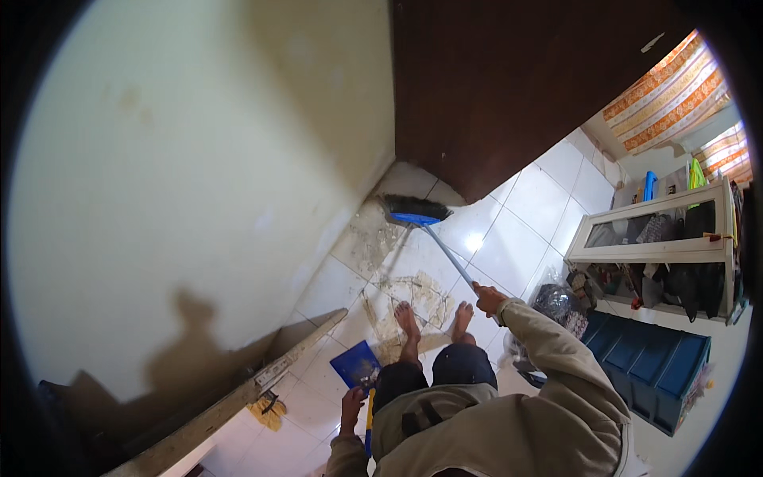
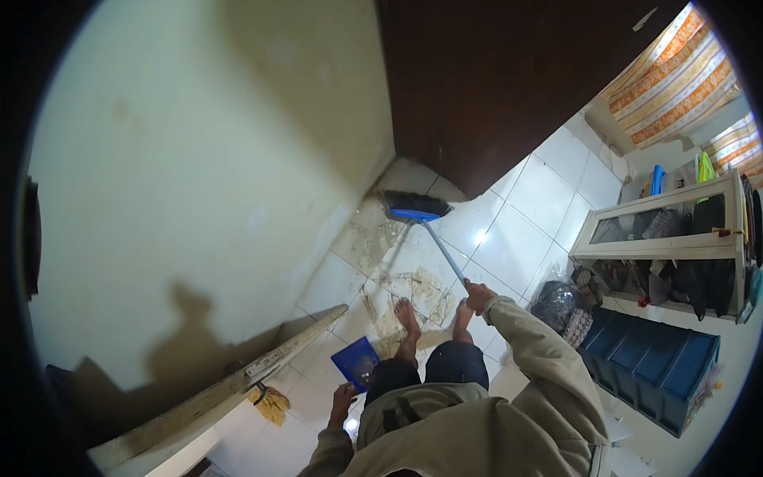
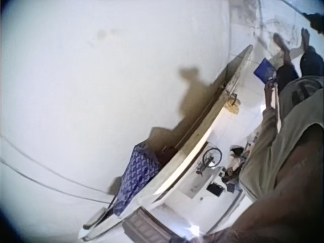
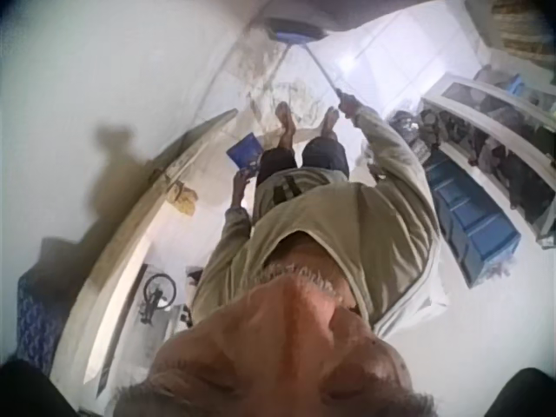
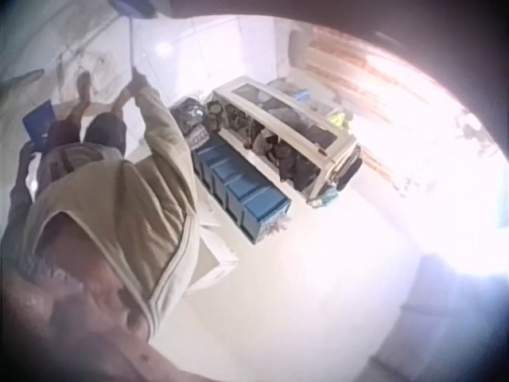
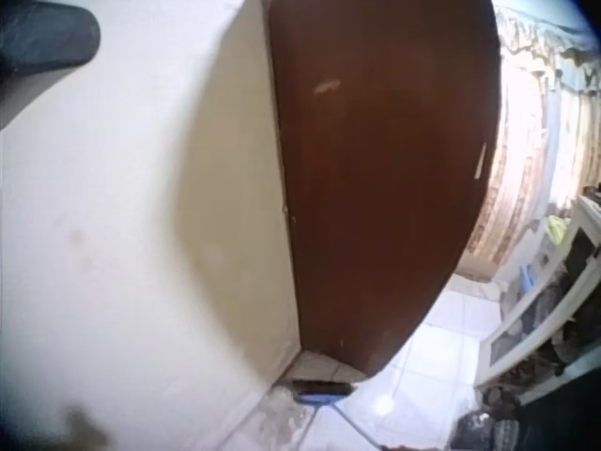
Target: The person sweeps debris from a tiled floor into a dustpan using a long-handled broom and then moves a cabinet to sweep behind it.
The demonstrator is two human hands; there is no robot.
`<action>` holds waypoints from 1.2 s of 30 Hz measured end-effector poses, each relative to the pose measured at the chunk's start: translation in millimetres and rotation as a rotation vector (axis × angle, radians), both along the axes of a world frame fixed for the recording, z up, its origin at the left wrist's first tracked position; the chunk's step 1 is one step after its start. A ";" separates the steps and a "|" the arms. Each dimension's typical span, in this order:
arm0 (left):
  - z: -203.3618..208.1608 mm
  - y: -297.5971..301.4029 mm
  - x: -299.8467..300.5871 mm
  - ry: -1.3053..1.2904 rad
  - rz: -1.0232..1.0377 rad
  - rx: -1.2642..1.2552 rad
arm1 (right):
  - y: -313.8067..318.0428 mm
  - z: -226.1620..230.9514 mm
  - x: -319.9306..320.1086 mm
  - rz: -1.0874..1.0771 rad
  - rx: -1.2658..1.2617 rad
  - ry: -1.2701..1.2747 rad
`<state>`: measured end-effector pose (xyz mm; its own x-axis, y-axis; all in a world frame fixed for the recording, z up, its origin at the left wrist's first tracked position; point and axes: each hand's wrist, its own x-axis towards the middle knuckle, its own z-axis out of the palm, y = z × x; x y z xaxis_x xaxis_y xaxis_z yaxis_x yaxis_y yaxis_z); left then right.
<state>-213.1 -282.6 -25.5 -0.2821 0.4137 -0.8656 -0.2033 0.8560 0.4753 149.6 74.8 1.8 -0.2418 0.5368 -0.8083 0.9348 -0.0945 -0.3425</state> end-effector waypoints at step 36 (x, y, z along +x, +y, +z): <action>160.1 29.0 -73.2 -0.319 1.217 1.035 | -32.6 99.2 67.6 0.208 0.275 -0.122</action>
<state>-286.2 -253.5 134.6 -0.7322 0.5024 -0.4598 -0.6806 -0.5149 0.5212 217.2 42.2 100.9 -0.2797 0.6876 -0.6701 0.9598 0.1824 -0.2134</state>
